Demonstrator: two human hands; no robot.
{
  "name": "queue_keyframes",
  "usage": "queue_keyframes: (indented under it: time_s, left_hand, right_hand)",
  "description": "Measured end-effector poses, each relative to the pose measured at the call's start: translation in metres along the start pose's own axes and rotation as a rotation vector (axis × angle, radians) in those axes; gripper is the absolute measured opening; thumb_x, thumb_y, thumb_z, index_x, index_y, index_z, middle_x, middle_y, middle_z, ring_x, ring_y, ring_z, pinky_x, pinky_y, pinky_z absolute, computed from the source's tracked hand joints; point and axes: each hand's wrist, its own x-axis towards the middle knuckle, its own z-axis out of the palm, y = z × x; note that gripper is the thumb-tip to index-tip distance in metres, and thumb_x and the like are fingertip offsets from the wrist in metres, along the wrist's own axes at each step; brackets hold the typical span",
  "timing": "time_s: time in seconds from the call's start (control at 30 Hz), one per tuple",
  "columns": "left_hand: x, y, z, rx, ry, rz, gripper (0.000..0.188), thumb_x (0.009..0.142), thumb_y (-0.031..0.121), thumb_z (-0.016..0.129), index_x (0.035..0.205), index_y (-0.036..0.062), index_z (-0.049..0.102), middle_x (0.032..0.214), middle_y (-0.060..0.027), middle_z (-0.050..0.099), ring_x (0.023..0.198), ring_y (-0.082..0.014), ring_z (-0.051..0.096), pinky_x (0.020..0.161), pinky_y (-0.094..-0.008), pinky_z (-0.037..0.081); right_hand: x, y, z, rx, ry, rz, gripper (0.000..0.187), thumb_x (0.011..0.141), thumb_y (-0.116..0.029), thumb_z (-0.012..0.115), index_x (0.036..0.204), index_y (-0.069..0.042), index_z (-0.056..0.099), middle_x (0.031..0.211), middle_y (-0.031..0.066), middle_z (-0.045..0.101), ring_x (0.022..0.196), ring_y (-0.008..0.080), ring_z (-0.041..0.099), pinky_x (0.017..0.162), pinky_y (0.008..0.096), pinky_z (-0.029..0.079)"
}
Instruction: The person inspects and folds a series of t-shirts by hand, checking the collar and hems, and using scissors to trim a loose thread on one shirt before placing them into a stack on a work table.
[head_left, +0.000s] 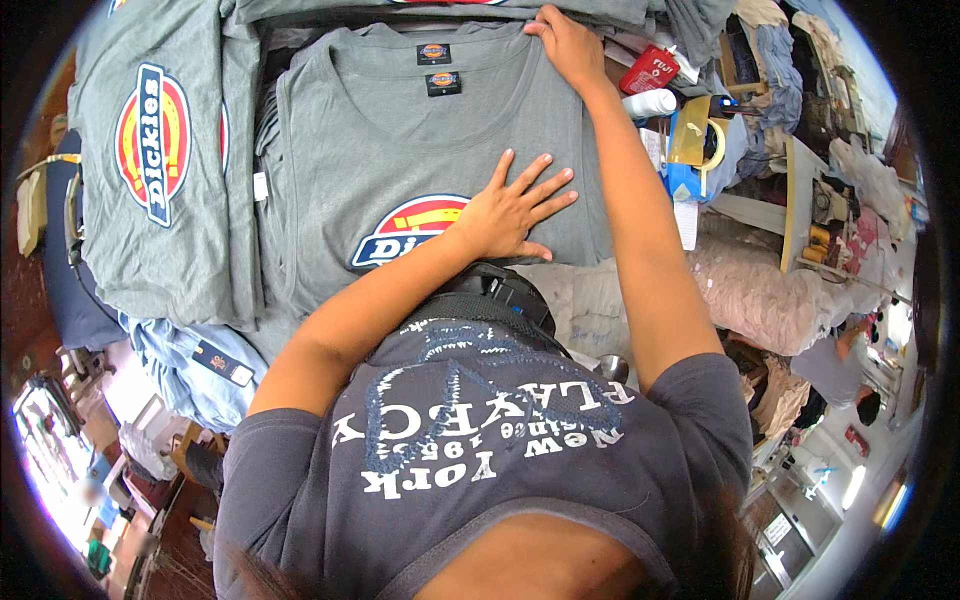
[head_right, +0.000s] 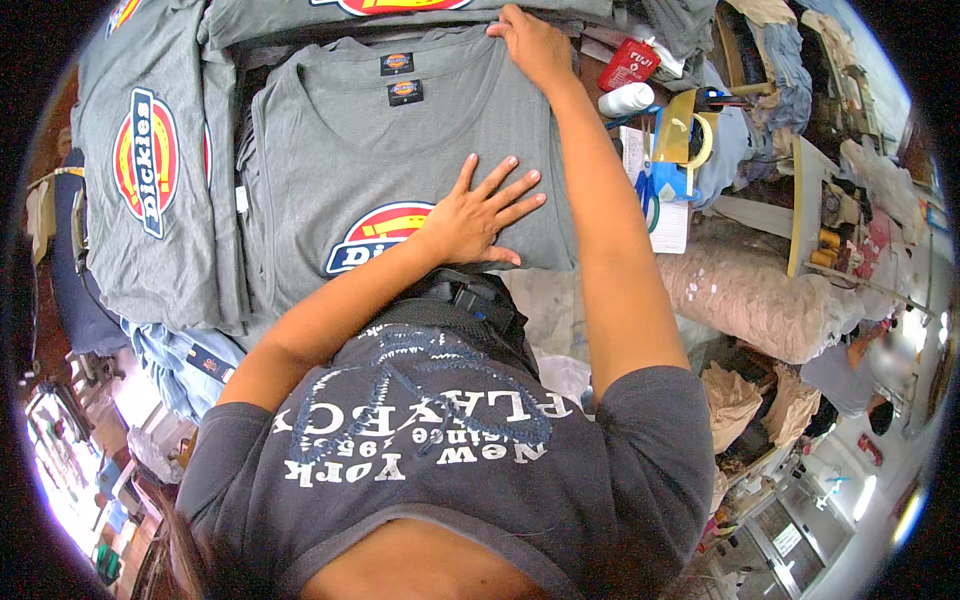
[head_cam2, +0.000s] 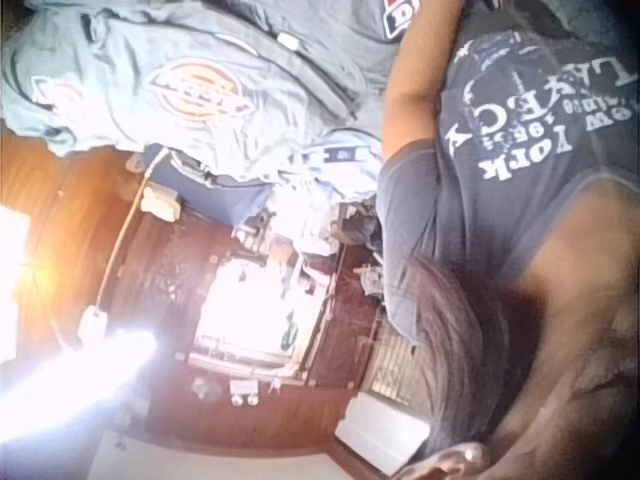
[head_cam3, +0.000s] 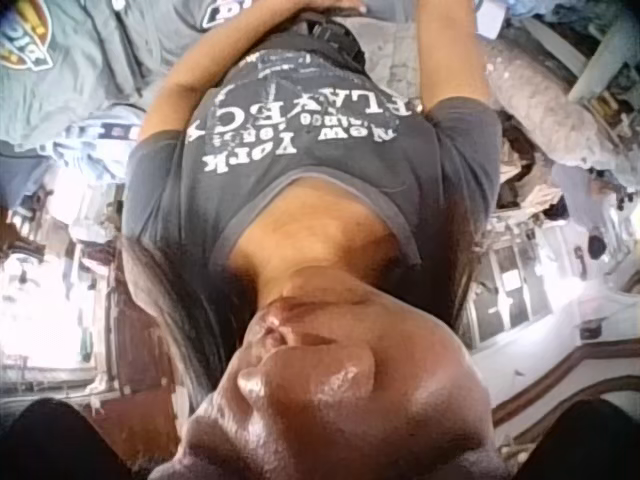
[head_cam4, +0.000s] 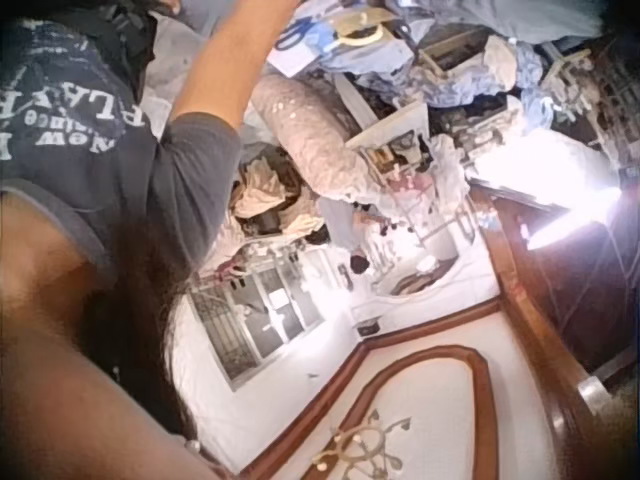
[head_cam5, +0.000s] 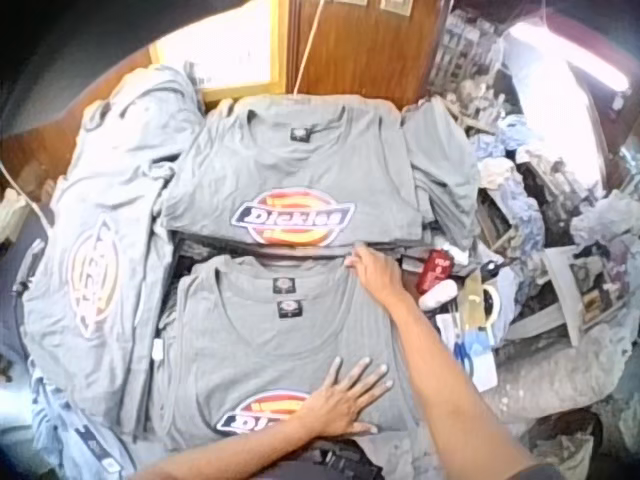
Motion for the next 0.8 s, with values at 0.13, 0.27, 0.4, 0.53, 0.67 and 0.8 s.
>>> queue_keyframes:
  time_s: [0.13,0.27,0.4,0.53,0.67,0.8]
  left_hand:
    - [-0.003,-0.002,0.000,-0.011,-0.020,-0.021,0.083,0.067,0.070,0.040,0.134,0.0222,0.026,0.141,-0.0018,0.018,0.130,-0.0283,0.013,0.098,-0.0584,0.012]
    - [-0.002,-0.002,0.000,-0.018,-0.005,-0.013,0.084,0.067,0.070,0.039,0.134,0.0214,0.026,0.141,-0.0021,0.019,0.130,-0.0289,0.012,0.098,-0.0584,0.012]
    - [-0.002,-0.010,-0.003,-0.060,0.075,0.007,0.072,0.073,0.060,0.041,0.132,0.0202,0.029,0.138,-0.0039,0.024,0.129,-0.0278,0.017,0.099,-0.0563,0.013]
    - [-0.014,-0.066,-0.042,-0.001,0.355,-0.143,0.051,0.068,0.027,0.063,0.116,0.0143,0.049,0.118,-0.0053,0.048,0.116,-0.0255,0.038,0.094,-0.0474,0.028]
    - [-0.069,-0.179,-0.105,0.501,0.731,-0.574,0.030,0.083,0.028,0.050,0.108,0.0113,0.053,0.100,-0.0077,0.054,0.096,-0.0283,0.048,0.077,-0.0417,0.039]
    - [-0.089,-0.230,-0.123,0.412,0.412,-0.500,0.028,0.084,0.035,0.048,0.098,0.0105,0.052,0.096,-0.0094,0.056,0.088,-0.0303,0.051,0.071,-0.0395,0.042]
  right_hand:
    - [0.014,-0.022,-0.013,0.083,-0.062,0.053,0.020,0.078,-0.029,0.055,0.077,-0.009,0.052,0.071,0.0113,0.059,0.068,0.0337,0.056,0.056,0.0428,0.043]
    - [0.008,-0.018,-0.005,0.065,-0.008,0.045,0.018,0.080,-0.026,0.053,0.078,-0.009,0.051,0.072,0.0120,0.059,0.067,0.0341,0.056,0.055,0.0426,0.043]
    - [0.007,-0.012,-0.003,0.016,-0.099,0.009,0.031,0.078,-0.041,0.053,0.082,-0.011,0.052,0.072,0.0071,0.060,0.068,0.0311,0.057,0.057,0.0385,0.044]
    - [0.002,-0.002,-0.018,0.159,-0.263,0.094,0.033,0.076,-0.044,0.056,0.084,-0.012,0.055,0.069,0.0056,0.057,0.066,0.0249,0.057,0.059,0.0351,0.044]
    - [-0.009,0.011,-0.017,0.332,-0.089,-0.030,0.034,0.076,-0.040,0.059,0.084,-0.007,0.057,0.072,0.0033,0.054,0.064,0.0186,0.052,0.060,0.0297,0.042]
    - [0.000,0.011,-0.010,0.266,-0.150,-0.049,0.031,0.076,-0.035,0.061,0.084,-0.006,0.056,0.077,0.0034,0.056,0.069,0.0163,0.052,0.063,0.0280,0.041]
